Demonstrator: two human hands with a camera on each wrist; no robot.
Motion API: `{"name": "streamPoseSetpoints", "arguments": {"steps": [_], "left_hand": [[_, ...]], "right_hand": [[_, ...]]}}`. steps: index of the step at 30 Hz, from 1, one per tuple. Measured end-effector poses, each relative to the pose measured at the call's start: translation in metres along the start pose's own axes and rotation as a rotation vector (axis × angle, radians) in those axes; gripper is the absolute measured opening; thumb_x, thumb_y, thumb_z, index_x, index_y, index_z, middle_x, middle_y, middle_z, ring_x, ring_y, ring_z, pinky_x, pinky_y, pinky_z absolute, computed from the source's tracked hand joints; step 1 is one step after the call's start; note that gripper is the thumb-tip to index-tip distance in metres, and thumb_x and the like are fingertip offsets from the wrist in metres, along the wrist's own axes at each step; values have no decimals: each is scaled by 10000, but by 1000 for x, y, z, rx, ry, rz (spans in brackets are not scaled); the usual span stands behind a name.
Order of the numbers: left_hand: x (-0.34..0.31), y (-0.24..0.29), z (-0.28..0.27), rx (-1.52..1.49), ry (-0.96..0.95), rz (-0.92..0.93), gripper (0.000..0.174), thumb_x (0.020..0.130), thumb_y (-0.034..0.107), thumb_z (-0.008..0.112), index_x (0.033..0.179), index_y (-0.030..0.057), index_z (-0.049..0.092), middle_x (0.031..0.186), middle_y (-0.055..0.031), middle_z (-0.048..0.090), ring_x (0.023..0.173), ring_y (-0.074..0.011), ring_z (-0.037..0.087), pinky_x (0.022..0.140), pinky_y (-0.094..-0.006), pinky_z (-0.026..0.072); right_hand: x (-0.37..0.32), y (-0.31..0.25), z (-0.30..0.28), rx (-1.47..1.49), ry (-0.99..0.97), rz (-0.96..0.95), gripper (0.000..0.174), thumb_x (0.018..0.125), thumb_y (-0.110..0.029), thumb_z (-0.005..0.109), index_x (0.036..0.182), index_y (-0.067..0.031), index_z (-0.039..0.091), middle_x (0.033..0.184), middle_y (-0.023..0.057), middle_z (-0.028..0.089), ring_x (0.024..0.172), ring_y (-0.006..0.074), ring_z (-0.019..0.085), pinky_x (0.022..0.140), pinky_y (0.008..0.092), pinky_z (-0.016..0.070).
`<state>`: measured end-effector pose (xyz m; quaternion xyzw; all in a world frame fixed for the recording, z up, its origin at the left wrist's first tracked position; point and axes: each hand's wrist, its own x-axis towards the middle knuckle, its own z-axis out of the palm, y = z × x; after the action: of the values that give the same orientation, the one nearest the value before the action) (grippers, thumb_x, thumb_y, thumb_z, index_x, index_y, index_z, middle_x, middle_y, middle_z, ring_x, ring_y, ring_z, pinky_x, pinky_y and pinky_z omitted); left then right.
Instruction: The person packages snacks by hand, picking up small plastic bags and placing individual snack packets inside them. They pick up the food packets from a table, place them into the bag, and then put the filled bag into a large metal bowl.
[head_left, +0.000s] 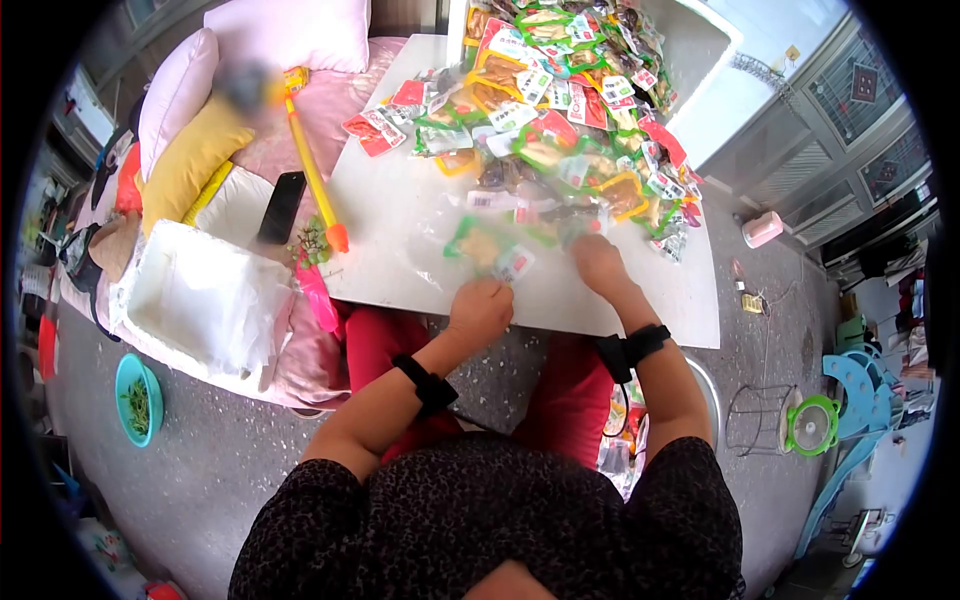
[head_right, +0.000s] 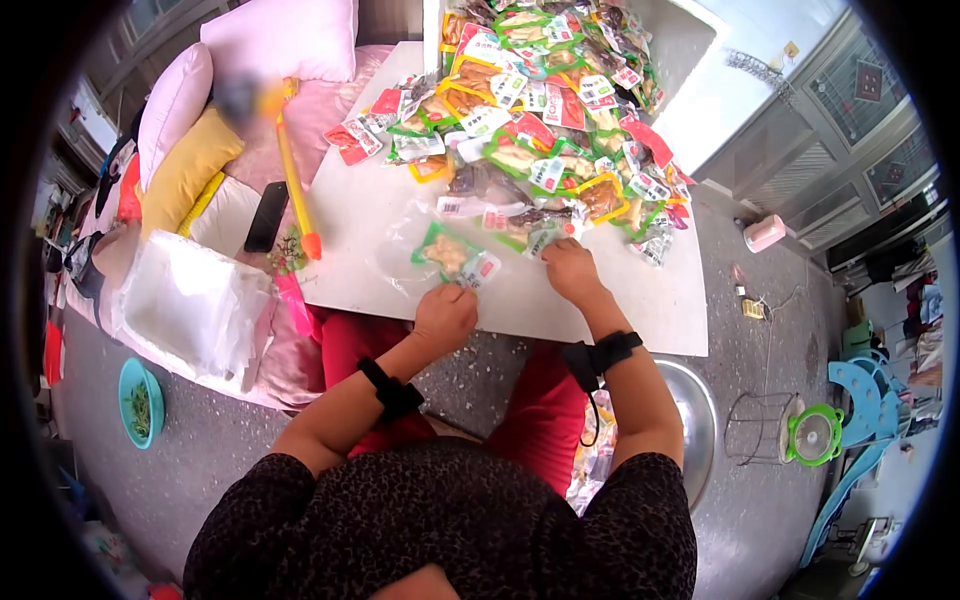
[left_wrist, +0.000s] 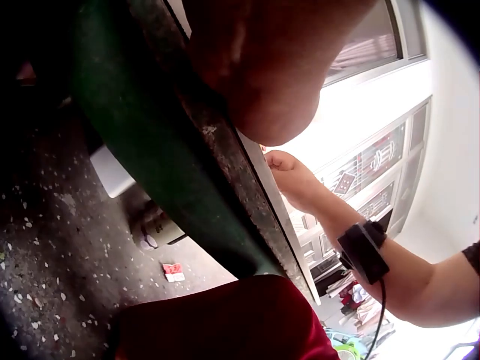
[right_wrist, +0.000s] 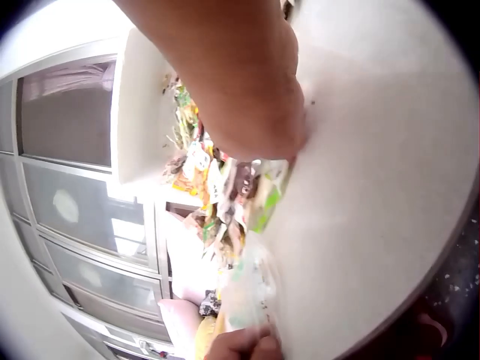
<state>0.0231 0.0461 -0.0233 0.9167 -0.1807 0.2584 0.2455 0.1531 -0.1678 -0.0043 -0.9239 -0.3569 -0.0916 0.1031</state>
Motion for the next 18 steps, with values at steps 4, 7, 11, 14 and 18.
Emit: {"name": "streamPoseSetpoints", "arguments": {"steps": [4, 7, 11, 14, 18], "left_hand": [[-1, -1, 2, -7, 26, -7, 92, 602, 75, 537, 680, 52, 495, 641, -90, 447, 611, -267, 477, 545, -365, 405], [0, -1, -1, -40, 12, -4, 92, 599, 78, 542, 676, 60, 494, 652, -89, 453, 614, -268, 477, 548, -370, 407], [1, -1, -3, -67, 47, 22, 99, 592, 86, 546, 673, 65, 492, 661, -88, 458, 617, -271, 477, 552, -372, 407], [0, -2, -3, -75, 62, 32, 109, 585, 90, 550, 671, 64, 489, 661, -87, 457, 617, -270, 476, 550, -371, 405], [-1, -4, -2, -86, 105, 54, 126, 575, 89, 553, 681, 59, 493, 660, -84, 452, 614, -263, 475, 543, -365, 402]], "right_hand": [[9, 12, -39, 353, -198, 103, 125, 689, -115, 505, 784, -42, 541, 789, 118, 543, 767, 255, 522, 667, 328, 419], [34, 34, -54, 396, -211, 146, 141, 724, -144, 496, 795, -25, 524, 762, 129, 526, 740, 250, 517, 676, 327, 403], [87, 46, -30, 221, 70, 76, 171, 697, -145, 510, 835, -47, 527, 762, 140, 548, 733, 271, 538, 643, 334, 419], [133, 1, -26, 317, 124, 70, 155, 698, -147, 510, 811, -40, 520, 759, 149, 542, 734, 283, 534, 642, 355, 418], [184, -55, 7, 320, 347, -95, 135, 685, -147, 526, 779, -50, 519, 749, 140, 541, 731, 292, 526, 641, 383, 419]]}}
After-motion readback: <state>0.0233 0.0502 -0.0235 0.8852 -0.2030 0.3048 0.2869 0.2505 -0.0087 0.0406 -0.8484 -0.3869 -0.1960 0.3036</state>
